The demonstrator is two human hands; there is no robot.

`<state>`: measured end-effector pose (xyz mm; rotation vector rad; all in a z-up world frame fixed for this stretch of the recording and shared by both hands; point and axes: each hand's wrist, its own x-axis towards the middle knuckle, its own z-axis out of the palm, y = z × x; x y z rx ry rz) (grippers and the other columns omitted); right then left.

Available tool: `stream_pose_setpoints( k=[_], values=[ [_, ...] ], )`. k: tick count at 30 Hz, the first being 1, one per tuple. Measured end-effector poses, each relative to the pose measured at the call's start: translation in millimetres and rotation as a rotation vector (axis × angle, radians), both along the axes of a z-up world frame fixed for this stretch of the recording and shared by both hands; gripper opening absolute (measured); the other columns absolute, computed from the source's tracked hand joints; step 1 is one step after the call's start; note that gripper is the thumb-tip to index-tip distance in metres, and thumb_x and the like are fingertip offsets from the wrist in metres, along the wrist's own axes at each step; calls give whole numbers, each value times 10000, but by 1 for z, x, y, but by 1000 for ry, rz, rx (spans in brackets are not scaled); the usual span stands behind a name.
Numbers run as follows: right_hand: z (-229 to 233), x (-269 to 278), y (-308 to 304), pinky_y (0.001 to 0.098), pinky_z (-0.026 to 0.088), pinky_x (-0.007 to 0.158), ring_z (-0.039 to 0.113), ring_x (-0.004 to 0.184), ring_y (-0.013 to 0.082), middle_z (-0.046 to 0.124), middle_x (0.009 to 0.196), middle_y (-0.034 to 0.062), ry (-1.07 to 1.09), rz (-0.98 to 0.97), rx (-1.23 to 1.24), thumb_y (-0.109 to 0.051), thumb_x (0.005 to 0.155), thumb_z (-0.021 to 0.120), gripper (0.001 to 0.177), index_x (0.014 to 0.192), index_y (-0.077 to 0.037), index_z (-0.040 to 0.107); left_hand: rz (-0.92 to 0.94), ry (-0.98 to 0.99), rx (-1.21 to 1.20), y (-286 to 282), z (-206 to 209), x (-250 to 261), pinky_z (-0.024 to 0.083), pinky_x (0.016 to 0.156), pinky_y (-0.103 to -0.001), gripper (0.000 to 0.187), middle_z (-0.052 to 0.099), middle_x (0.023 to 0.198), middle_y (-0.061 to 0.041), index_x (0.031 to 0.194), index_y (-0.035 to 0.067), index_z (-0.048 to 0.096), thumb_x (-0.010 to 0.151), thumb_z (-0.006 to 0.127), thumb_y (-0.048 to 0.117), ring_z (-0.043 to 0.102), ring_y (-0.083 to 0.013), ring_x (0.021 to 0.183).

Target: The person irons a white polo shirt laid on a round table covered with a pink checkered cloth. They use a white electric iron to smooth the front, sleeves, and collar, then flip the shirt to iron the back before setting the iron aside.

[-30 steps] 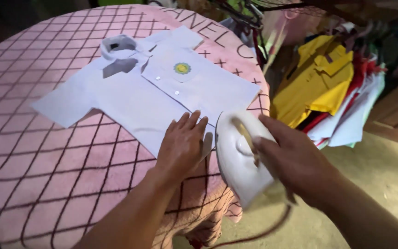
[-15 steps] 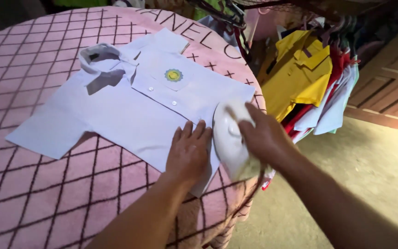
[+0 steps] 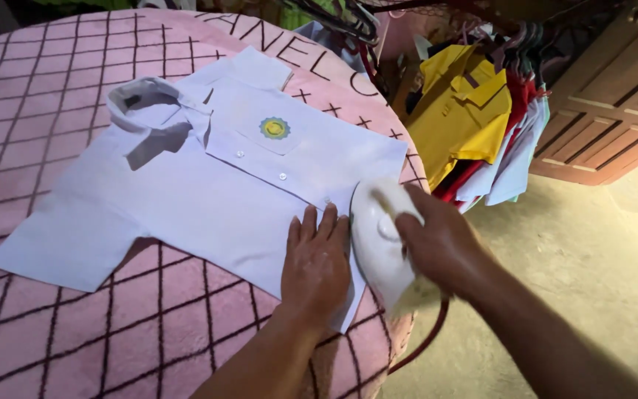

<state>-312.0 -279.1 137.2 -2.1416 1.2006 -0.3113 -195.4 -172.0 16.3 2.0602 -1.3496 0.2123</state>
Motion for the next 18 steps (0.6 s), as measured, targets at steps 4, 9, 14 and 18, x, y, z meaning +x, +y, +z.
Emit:
stream_pose_setpoints(
  k=[4,9,14,18],
  values=[
    [-2,24,-45,408,564,728,714,755,261,698,1028,163,-55,-42,-134,-239,921,552,610,1496,-57,463,-20,57,60,1,6,1,217,1177,-580,536,455,1518,-212,1375,-5,549,847,495,64,341,-452,1424],
    [11,31,-60,467,550,723,681,809,302,726,1001,190,62,-68,-70,-250,979,482,447,1312,-5,654,-41,60,78,2,10,1,195,1172,-584,547,438,1517,-226,1378,-31,524,843,516,82,320,-456,1426],
    [5,10,-17,431,570,720,709,791,286,748,964,163,-20,-59,-20,-221,895,550,539,1425,-121,532,-17,38,49,3,10,2,204,1183,-579,535,459,1515,-217,1368,-20,537,838,514,44,337,-445,1438],
    [-5,6,-22,434,562,738,716,798,290,763,930,184,-40,-42,-10,-226,912,523,473,1364,-107,592,-21,34,66,4,11,1,213,1182,-576,534,463,1508,-214,1355,-16,541,825,524,38,340,-443,1434]
  ],
)
